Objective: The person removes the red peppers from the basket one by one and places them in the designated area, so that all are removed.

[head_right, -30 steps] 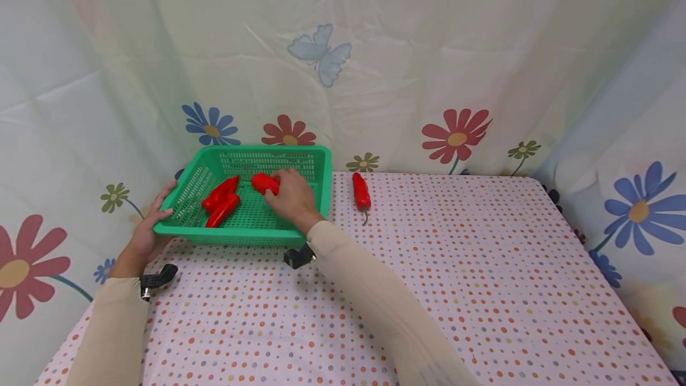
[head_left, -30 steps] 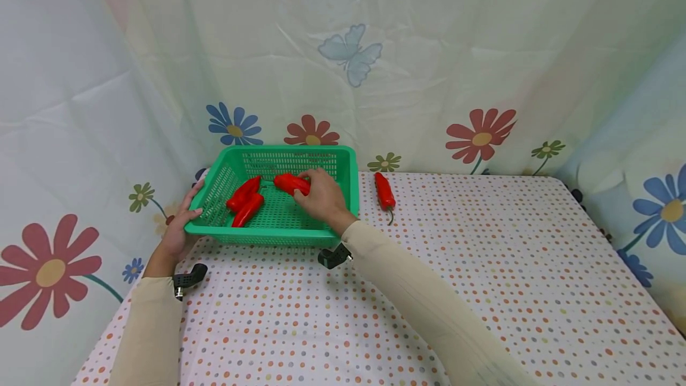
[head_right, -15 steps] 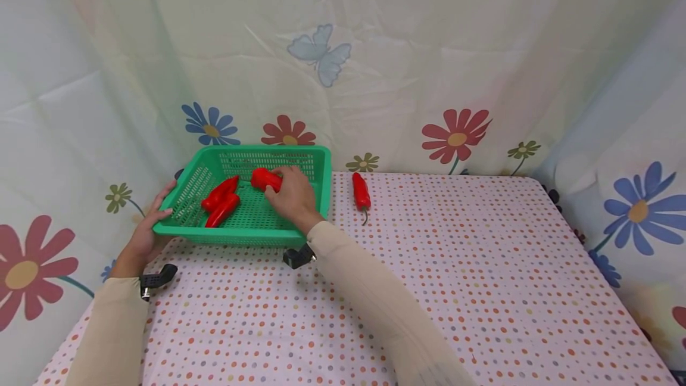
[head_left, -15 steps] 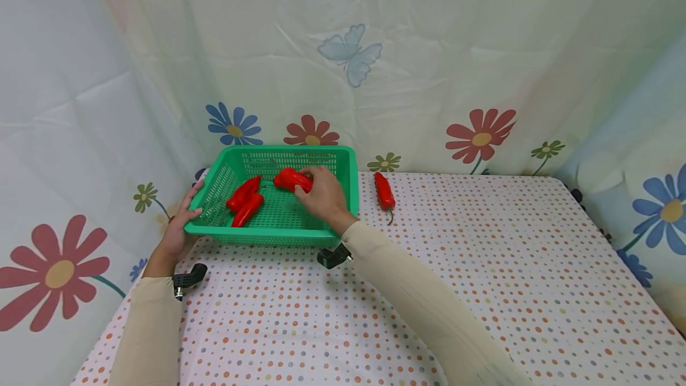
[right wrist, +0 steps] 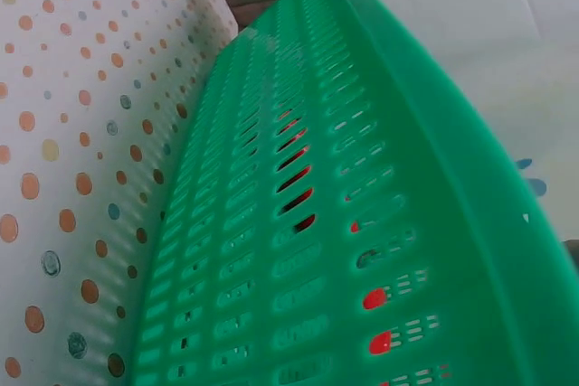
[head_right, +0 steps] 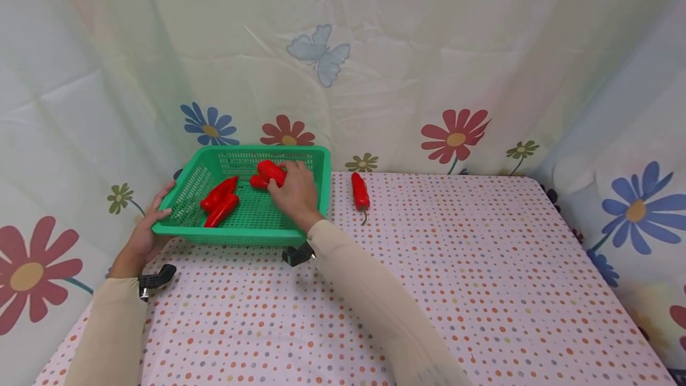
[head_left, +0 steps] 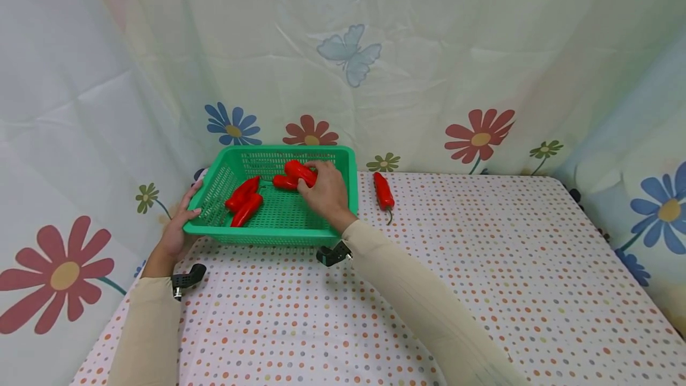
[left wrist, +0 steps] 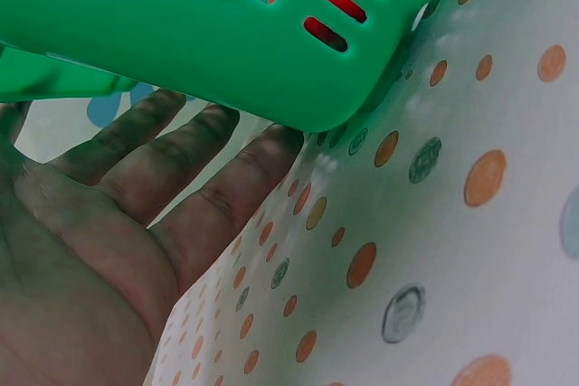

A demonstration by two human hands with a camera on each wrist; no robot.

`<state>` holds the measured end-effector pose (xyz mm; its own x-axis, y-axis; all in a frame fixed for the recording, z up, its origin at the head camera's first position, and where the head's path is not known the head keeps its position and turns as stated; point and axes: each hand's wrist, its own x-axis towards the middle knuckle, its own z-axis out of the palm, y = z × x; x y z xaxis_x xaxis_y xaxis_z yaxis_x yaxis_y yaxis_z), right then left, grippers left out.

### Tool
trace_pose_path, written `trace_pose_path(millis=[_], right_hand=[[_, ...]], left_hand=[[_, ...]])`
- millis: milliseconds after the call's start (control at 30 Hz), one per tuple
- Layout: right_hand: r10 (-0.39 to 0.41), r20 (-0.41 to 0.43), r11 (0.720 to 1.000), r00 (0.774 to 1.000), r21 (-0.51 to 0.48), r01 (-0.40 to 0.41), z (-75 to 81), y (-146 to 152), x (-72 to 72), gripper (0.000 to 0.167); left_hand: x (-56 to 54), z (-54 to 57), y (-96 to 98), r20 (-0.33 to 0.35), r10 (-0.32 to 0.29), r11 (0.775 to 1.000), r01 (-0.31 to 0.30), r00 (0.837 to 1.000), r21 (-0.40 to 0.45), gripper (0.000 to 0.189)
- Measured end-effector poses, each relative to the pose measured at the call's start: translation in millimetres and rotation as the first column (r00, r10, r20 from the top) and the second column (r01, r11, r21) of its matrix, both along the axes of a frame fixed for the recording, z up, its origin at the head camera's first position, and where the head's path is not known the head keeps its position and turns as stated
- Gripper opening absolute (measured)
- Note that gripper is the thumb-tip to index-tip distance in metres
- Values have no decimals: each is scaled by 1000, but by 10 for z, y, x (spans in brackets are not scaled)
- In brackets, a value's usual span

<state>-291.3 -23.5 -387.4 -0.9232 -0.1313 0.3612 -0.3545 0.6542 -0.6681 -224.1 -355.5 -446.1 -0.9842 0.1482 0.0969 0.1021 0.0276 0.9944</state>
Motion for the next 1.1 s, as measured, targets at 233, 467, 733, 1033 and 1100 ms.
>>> trace_pose_path(millis=[233,467,733,1033,1100], right_hand=[[6,0,999,1000,-43,-6,35,15,10,40],[6,-1,999,1000,-48,-6,43,30,11,41],[14,6,999,1000,-48,-14,62,52,9,39],[19,13,998,1000,-57,-19,58,91,0,40],[15,20,999,1000,-52,-14,57,104,-5,40]], left_hand=[[9,21,1,12,3,1000,-3,1000,-13,57],[0,14,0,8,6,1000,-6,1000,-16,57],[6,12,10,1,14,1000,-14,1000,-7,57],[16,23,15,-8,2,1000,-2,1000,-9,57],[16,24,17,-4,4,1000,-4,1000,-11,58]])
